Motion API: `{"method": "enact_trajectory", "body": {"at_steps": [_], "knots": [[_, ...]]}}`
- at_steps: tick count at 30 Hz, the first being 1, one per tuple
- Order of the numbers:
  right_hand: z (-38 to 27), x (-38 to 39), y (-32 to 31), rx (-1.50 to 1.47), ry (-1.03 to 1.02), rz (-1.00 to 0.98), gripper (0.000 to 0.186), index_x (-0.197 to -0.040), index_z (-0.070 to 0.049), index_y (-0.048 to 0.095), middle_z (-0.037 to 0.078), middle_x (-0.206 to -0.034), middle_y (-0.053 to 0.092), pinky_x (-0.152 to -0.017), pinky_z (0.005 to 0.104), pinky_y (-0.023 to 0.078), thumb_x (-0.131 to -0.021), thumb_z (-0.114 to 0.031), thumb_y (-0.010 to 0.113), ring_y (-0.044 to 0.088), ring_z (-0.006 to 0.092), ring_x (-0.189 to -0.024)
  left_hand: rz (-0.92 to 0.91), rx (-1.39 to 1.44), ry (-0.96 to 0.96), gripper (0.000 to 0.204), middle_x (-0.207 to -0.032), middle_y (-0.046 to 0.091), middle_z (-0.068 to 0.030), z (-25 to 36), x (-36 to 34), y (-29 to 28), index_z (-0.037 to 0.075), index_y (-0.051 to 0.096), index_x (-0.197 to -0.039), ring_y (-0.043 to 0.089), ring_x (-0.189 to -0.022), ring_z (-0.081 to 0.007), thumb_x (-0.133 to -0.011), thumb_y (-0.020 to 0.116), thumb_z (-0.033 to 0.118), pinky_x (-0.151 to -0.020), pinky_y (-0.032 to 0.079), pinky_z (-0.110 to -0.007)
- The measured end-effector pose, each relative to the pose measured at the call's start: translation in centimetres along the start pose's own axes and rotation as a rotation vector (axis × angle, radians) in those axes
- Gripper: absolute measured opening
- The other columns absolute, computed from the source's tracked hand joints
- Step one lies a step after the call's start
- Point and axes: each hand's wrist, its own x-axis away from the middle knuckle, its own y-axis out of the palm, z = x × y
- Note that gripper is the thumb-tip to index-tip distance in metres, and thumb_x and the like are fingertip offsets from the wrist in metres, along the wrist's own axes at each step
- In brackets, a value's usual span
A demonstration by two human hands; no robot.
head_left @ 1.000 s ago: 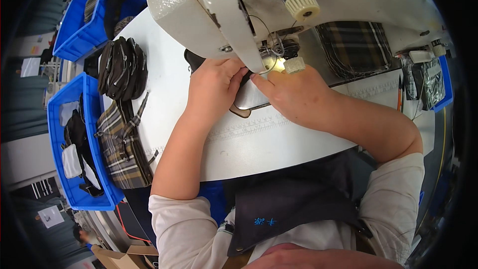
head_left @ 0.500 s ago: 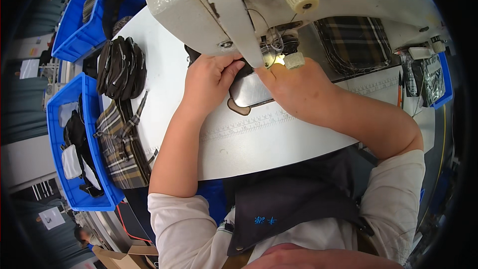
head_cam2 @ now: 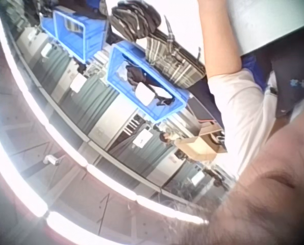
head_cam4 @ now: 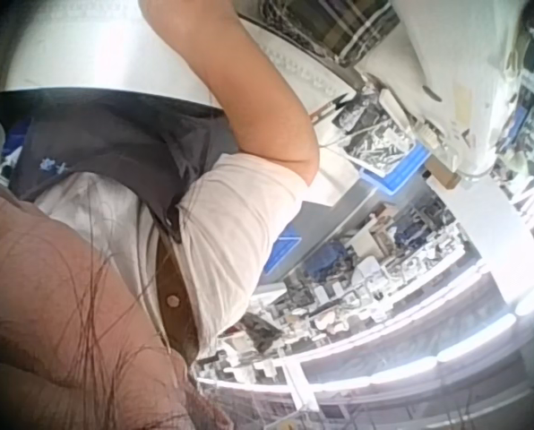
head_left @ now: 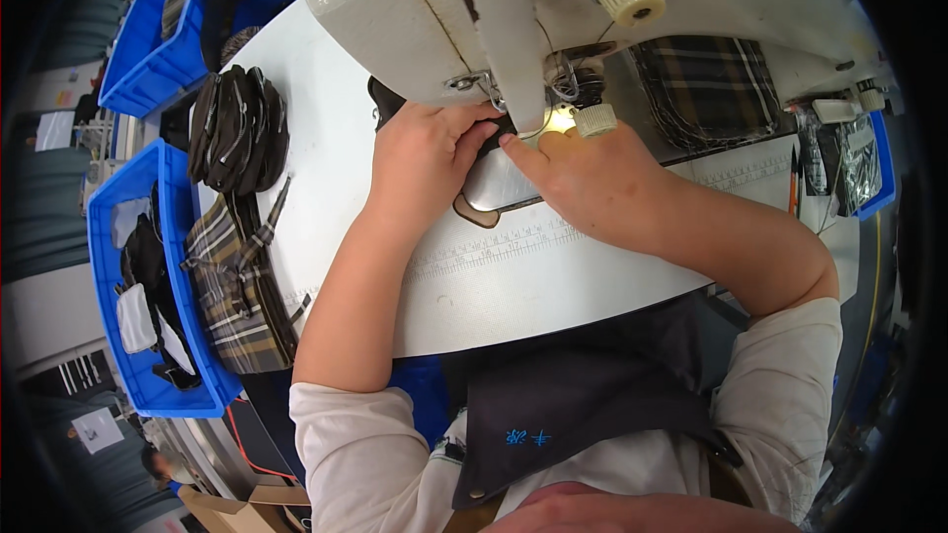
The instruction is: The person operates an industrial sewing machine to stitch a zipper onto a small fabric pouch. They guide the pouch under the needle, sew along the zipper line, and then remove the finished item to place it in a blue bin. The person then picks up another pouch and repeats the sewing process.
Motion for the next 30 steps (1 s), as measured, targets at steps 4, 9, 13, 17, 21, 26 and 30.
{"method": "enact_trajectory", "body": {"at_steps": [4,9,13,17,21,26,30], "knots": [[0.1,0.0,0.1,-0.018,-0.003,-0.004,0.045,-0.129,0.004,0.067,0.005,-0.076,0.068,-0.058,0.0360,0.055,-0.086,-0.007,0.067,0.072,0.0220,-0.071,-0.020,0.003,-0.019,0.016,-0.092,0.077,-0.0071,0.3,-0.2,-0.2,0.015,0.082,-0.105,0.071,-0.086,-0.0293,-0.090,0.080,0.018,-0.076,0.057,-0.040],[0.1,0.1,0.4,-0.042,0.002,0.020,0.044,-0.126,0.005,0.068,0.006,-0.077,0.069,-0.058,0.0364,0.055,-0.084,-0.006,0.067,0.072,0.0225,-0.071,0.020,0.007,0.012,0.017,-0.089,0.077,-0.0093,0.5,-0.1,-0.2,0.013,0.083,-0.107,0.070,-0.077,-0.0291,-0.090,0.081,0.017,-0.071,0.055,-0.038],[0.3,0.0,0.4,-0.068,0.002,0.074,0.043,-0.125,0.005,0.068,0.007,-0.075,0.069,-0.058,0.0369,0.055,-0.083,-0.006,0.067,0.072,0.0234,-0.070,0.032,-0.007,-0.009,0.017,-0.088,0.077,-0.0099,0.6,-0.2,0.0,0.012,0.083,-0.106,0.071,-0.078,-0.0303,-0.089,0.081,0.017,-0.071,0.056,-0.039],[0.3,-0.1,1.0,0.075,0.051,0.029,0.046,-0.131,-0.010,0.071,0.004,-0.086,0.070,-0.050,0.0332,0.052,-0.086,-0.015,0.072,0.069,0.0178,-0.064,0.023,-0.060,-0.073,0.017,-0.091,0.077,-0.0097,1.2,-0.3,0.0,0.012,0.083,-0.103,0.073,-0.084,-0.0296,-0.089,0.080,0.020,-0.075,0.058,-0.039],[0.4,0.0,1.0,0.090,0.052,0.034,0.045,-0.130,-0.012,0.072,0.003,-0.087,0.069,-0.049,0.0326,0.052,-0.086,-0.016,0.073,0.068,0.0171,-0.062,-0.009,-0.077,-0.109,0.018,-0.091,0.077,-0.0112,1.5,-0.3,-0.3,0.012,0.083,-0.104,0.073,-0.087,-0.0297,-0.090,0.077,0.021,-0.078,0.059,-0.040],[0.3,0.1,1.1,0.070,0.034,0.096,0.042,-0.127,-0.013,0.073,0.002,-0.087,0.068,-0.050,0.0316,0.052,-0.085,-0.015,0.073,0.067,0.0161,-0.063,-0.061,0.111,-0.181,0.019,-0.090,0.077,-0.0133,0.7,-0.2,-0.8,0.010,0.083,-0.107,0.072,-0.086,-0.0314,-0.092,0.076,0.020,-0.079,0.058,-0.041],[0.3,0.0,0.6,0.066,0.018,0.059,0.039,-0.123,-0.013,0.074,0.002,-0.084,0.066,-0.051,0.0308,0.052,-0.084,-0.013,0.073,0.068,0.0165,-0.064,-0.077,0.128,-0.153,0.021,-0.091,0.077,-0.0133,0.4,-0.3,-0.7,0.009,0.082,-0.108,0.072,-0.085,-0.0310,-0.092,0.076,0.019,-0.079,0.057,-0.040]]}}
